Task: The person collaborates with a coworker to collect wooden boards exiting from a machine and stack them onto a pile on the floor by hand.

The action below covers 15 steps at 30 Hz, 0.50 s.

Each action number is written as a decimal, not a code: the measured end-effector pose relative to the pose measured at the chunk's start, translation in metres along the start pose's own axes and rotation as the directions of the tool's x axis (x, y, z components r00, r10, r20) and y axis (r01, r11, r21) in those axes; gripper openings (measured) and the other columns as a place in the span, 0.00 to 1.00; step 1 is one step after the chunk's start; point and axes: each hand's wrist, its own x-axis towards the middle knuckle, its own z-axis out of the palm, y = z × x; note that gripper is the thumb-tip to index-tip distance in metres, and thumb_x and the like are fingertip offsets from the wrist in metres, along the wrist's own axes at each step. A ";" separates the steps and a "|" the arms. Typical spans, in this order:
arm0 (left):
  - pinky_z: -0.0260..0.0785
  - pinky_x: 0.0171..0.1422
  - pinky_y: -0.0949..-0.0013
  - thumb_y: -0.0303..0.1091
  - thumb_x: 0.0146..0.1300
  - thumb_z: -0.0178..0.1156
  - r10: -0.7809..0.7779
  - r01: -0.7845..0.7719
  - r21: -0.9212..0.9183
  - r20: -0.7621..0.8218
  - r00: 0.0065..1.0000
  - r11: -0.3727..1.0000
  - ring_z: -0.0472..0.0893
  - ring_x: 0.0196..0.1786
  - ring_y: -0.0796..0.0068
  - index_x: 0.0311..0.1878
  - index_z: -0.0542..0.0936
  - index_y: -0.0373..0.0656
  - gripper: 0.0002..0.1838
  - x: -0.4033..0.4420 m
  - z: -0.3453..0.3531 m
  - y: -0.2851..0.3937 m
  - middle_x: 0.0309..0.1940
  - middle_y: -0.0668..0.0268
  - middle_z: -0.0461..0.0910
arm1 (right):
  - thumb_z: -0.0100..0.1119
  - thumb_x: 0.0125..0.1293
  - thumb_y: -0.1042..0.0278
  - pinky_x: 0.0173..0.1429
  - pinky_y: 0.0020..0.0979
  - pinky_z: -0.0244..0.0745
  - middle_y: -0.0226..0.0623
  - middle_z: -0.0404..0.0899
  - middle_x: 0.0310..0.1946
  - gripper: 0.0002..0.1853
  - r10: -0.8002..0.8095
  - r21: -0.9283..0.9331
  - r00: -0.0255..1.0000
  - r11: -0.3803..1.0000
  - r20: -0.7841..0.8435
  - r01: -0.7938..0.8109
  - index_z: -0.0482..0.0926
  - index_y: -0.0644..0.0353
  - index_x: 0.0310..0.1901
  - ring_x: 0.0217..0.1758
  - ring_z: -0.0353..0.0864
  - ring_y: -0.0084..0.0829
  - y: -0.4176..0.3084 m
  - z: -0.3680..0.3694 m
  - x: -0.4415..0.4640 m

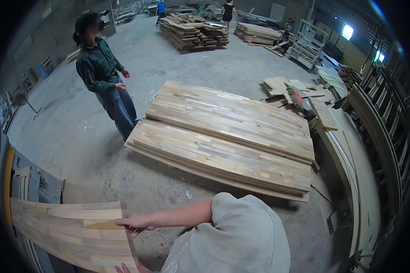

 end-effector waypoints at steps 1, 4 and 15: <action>0.64 0.68 0.28 0.47 0.60 0.74 -0.014 0.014 -0.011 0.020 1.000 1.000 0.78 0.60 0.35 0.55 0.81 0.39 0.27 0.000 0.001 -0.003 0.53 0.44 0.81 | 0.56 0.70 0.34 0.37 0.21 0.79 0.25 0.78 0.48 0.34 -0.005 0.012 1.000 1.000 0.006 0.005 0.72 0.54 0.64 0.44 0.77 0.15 0.001 0.001 0.000; 0.63 0.70 0.30 0.46 0.62 0.72 -0.009 0.009 0.008 -0.025 1.000 1.000 0.77 0.62 0.35 0.56 0.81 0.39 0.26 0.003 0.004 -0.008 0.57 0.45 0.80 | 0.58 0.72 0.38 0.35 0.19 0.79 0.22 0.76 0.44 0.27 -0.006 0.074 0.996 0.997 0.090 -0.001 0.73 0.53 0.57 0.40 0.79 0.14 0.005 0.000 -0.002; 0.60 0.72 0.33 0.43 0.63 0.72 -0.046 0.046 0.006 0.023 0.999 0.999 0.71 0.68 0.36 0.58 0.80 0.41 0.25 0.013 0.006 -0.028 0.62 0.46 0.77 | 0.58 0.73 0.43 0.38 0.22 0.80 0.24 0.78 0.46 0.22 0.026 -0.035 0.994 0.999 0.107 -0.022 0.71 0.52 0.54 0.39 0.81 0.15 0.008 0.005 -0.008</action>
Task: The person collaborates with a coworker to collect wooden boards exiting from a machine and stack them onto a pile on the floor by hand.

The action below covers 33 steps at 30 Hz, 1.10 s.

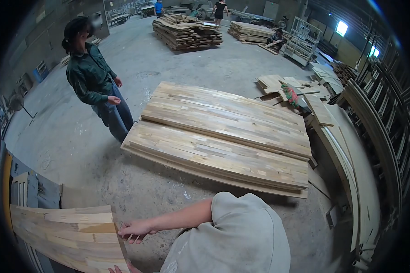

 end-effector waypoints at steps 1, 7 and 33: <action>0.60 0.73 0.32 0.43 0.63 0.72 0.009 -0.009 -0.018 -0.012 1.000 1.000 0.71 0.68 0.36 0.58 0.80 0.41 0.25 0.002 0.001 -0.002 0.62 0.46 0.77 | 0.58 0.73 0.43 0.39 0.23 0.80 0.24 0.78 0.47 0.22 0.004 -0.012 1.000 1.000 -0.010 -0.004 0.71 0.52 0.56 0.40 0.81 0.15 -0.001 0.001 -0.001; 0.59 0.73 0.31 0.44 0.60 0.74 -0.011 0.008 -0.053 -0.062 0.998 0.999 0.70 0.69 0.35 0.57 0.81 0.41 0.26 -0.001 0.014 -0.024 0.63 0.47 0.76 | 0.58 0.73 0.44 0.41 0.23 0.80 0.26 0.79 0.50 0.24 -0.001 -0.016 1.000 1.000 0.014 0.001 0.71 0.52 0.60 0.42 0.81 0.16 0.004 0.002 0.002; 0.62 0.72 0.31 0.52 0.65 0.67 0.064 -0.068 -0.017 -0.174 0.983 0.998 0.76 0.64 0.37 0.54 0.83 0.39 0.26 0.029 0.038 -0.082 0.56 0.49 0.82 | 0.56 0.71 0.38 0.48 0.30 0.79 0.29 0.80 0.50 0.25 0.020 -0.280 0.979 0.957 -0.201 -0.077 0.76 0.52 0.55 0.47 0.81 0.24 0.070 -0.065 0.006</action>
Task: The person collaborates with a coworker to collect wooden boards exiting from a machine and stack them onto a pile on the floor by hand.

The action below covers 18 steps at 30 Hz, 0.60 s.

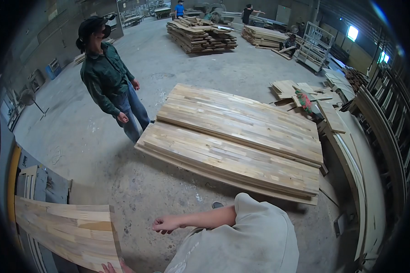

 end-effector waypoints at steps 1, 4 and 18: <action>0.62 0.72 0.32 0.53 0.66 0.66 0.001 -0.001 0.008 -0.005 1.000 1.000 0.76 0.64 0.37 0.54 0.83 0.38 0.26 0.002 0.000 -0.001 0.56 0.50 0.82 | 0.56 0.71 0.38 0.47 0.31 0.80 0.30 0.80 0.50 0.25 -0.011 -0.026 1.000 1.000 0.007 0.011 0.76 0.52 0.54 0.47 0.82 0.26 0.002 0.001 0.001; 0.61 0.73 0.32 0.53 0.67 0.65 0.003 -0.003 -0.011 -0.002 1.000 1.000 0.76 0.65 0.37 0.54 0.84 0.40 0.25 0.001 0.004 -0.012 0.56 0.50 0.82 | 0.57 0.71 0.39 0.45 0.30 0.78 0.29 0.79 0.47 0.24 -0.025 -0.028 1.000 0.999 0.003 0.026 0.78 0.53 0.52 0.45 0.81 0.25 0.005 0.003 0.001; 0.64 0.72 0.35 0.50 0.62 0.71 -0.038 0.038 0.004 0.003 0.999 0.999 0.73 0.69 0.39 0.56 0.83 0.41 0.26 0.002 0.014 -0.044 0.59 0.52 0.82 | 0.59 0.71 0.40 0.42 0.26 0.75 0.24 0.78 0.41 0.25 -0.047 -0.036 0.998 0.998 -0.035 0.046 0.77 0.54 0.54 0.41 0.77 0.20 0.026 0.003 0.005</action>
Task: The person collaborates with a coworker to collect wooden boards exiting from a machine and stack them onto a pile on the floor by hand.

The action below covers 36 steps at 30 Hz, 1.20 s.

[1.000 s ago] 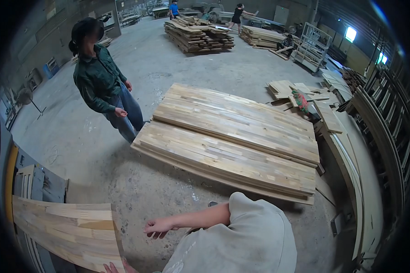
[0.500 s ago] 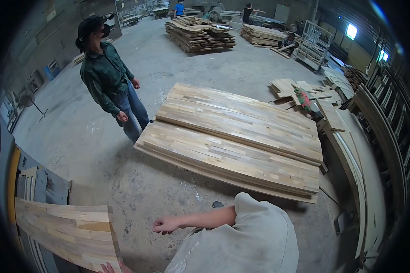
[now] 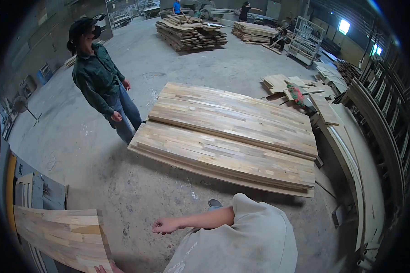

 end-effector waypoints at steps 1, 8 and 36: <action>0.64 0.72 0.36 0.50 0.62 0.72 0.010 -0.010 0.005 -0.001 1.000 1.000 0.74 0.68 0.39 0.57 0.83 0.40 0.27 0.002 0.001 -0.002 0.58 0.53 0.82 | 0.59 0.71 0.40 0.41 0.26 0.75 0.25 0.78 0.41 0.25 -0.005 -0.007 1.000 1.000 -0.003 0.005 0.77 0.54 0.54 0.40 0.77 0.20 0.000 0.000 -0.001; 0.66 0.71 0.38 0.48 0.60 0.74 0.073 -0.073 0.017 -0.048 0.996 0.997 0.80 0.61 0.44 0.55 0.82 0.40 0.26 0.007 0.008 -0.019 0.53 0.57 0.85 | 0.59 0.72 0.41 0.40 0.26 0.73 0.25 0.78 0.39 0.24 -0.030 -0.004 0.999 1.000 -0.024 0.029 0.77 0.55 0.53 0.38 0.75 0.19 0.001 0.001 -0.006; 0.64 0.72 0.43 0.48 0.59 0.73 -0.071 0.068 -0.044 -0.072 0.995 0.997 0.78 0.62 0.45 0.54 0.83 0.38 0.27 -0.005 0.037 -0.120 0.56 0.51 0.82 | 0.49 0.71 0.34 0.76 0.49 0.58 0.56 0.64 0.73 0.35 -0.743 0.459 -0.031 0.379 0.668 0.804 0.74 0.59 0.63 0.74 0.66 0.51 -0.324 0.056 -0.159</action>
